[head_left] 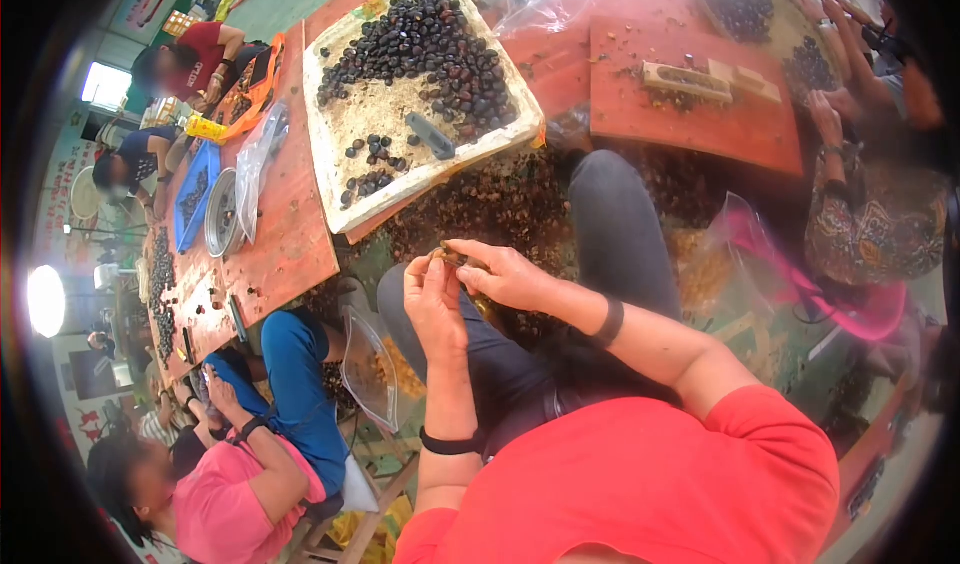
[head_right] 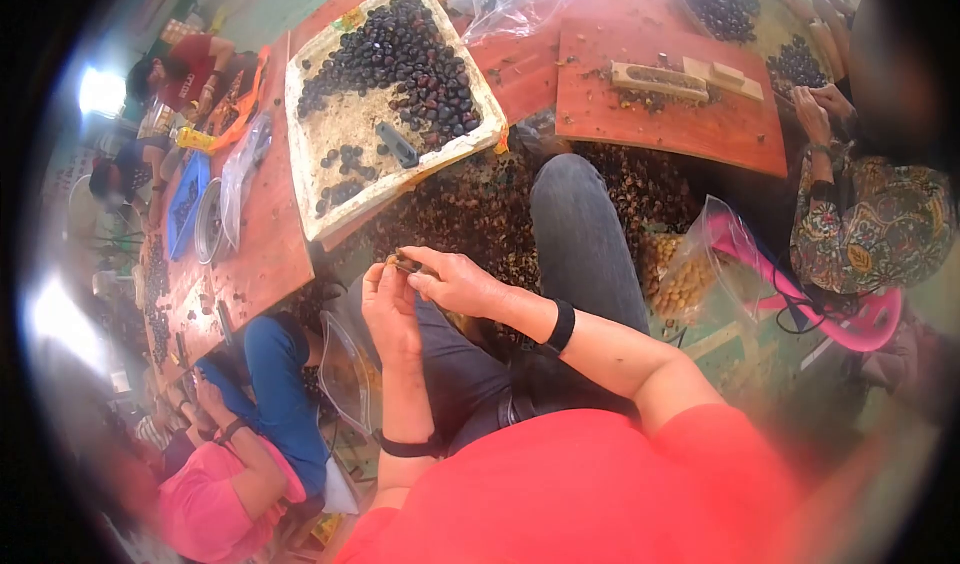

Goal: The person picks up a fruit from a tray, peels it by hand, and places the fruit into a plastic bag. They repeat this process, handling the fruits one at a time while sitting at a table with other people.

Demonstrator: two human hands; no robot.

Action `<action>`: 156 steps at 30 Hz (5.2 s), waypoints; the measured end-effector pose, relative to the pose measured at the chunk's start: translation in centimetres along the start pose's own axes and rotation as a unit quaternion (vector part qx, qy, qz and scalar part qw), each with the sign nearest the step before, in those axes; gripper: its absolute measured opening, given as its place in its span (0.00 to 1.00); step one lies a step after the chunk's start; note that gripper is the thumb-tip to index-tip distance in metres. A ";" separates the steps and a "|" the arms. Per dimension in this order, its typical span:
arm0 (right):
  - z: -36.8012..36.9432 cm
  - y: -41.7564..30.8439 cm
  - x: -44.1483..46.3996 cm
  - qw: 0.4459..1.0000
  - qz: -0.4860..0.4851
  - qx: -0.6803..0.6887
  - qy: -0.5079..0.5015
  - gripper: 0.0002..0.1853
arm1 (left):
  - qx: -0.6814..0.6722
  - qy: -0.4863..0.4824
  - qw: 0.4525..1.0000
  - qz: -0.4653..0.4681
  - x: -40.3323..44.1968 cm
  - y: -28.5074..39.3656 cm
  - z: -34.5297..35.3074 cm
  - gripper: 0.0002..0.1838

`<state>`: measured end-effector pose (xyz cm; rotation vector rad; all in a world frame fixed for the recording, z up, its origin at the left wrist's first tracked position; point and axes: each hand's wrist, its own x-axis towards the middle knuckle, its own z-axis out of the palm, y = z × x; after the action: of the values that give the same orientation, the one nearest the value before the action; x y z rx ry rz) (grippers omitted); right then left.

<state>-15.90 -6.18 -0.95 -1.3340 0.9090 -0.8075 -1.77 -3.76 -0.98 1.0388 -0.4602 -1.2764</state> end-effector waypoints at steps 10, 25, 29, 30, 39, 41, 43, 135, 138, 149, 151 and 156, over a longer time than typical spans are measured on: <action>-0.9 0.3 0.3 0.998 -0.056 -0.009 -0.003 0.25 | -0.007 -0.067 0.997 -0.039 0.5 1.0 -0.6 0.11; -0.5 -0.4 -0.3 0.996 -0.062 -0.054 0.028 0.22 | 0.057 -0.038 0.998 -0.003 0.3 0.4 -0.4 0.16; -0.4 0.2 -0.1 0.983 -0.128 -0.120 0.059 0.19 | 0.058 -0.036 0.998 -0.004 0.2 0.4 -0.3 0.15; -0.4 0.4 0.0 0.983 -0.128 -0.121 0.059 0.19 | 0.068 -0.039 0.997 -0.005 0.1 0.5 -0.2 0.15; -0.5 -1.0 -0.4 0.996 -0.044 -0.072 0.006 0.19 | 0.079 -0.032 0.996 0.019 -0.2 0.5 -0.1 0.15; -0.3 -0.2 -0.2 0.980 -0.146 -0.124 0.054 0.19 | 0.081 -0.035 0.996 0.021 -0.2 0.6 -0.1 0.15; -0.3 0.0 -0.2 0.978 -0.152 -0.135 0.054 0.19 | 0.097 -0.032 0.995 0.015 -0.3 0.7 0.0 0.15; -1.8 -1.1 -0.4 0.993 0.048 0.070 -0.082 0.23 | 0.272 -0.064 0.960 0.029 -0.2 2.2 -0.7 0.09; -2.2 -1.1 -0.3 0.992 0.034 0.072 -0.095 0.22 | 0.257 -0.060 0.964 0.006 -0.1 2.3 -1.0 0.10; -1.8 -0.4 -0.3 0.954 0.157 0.238 -0.097 0.20 | 0.123 -0.063 0.988 -0.066 0.2 1.9 -1.8 0.10; -1.8 -0.4 -0.3 0.947 0.160 0.258 -0.103 0.20 | 0.030 -0.054 0.991 -0.122 0.3 1.9 -2.0 0.11; -2.1 -0.7 -0.4 0.926 0.172 0.312 -0.126 0.22 | -0.002 -0.070 0.989 -0.132 0.4 2.0 -2.1 0.11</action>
<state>-17.91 -6.84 -0.24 -0.6701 0.5828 -0.5621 1.08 -3.46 -0.49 1.0344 -0.4359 -1.5925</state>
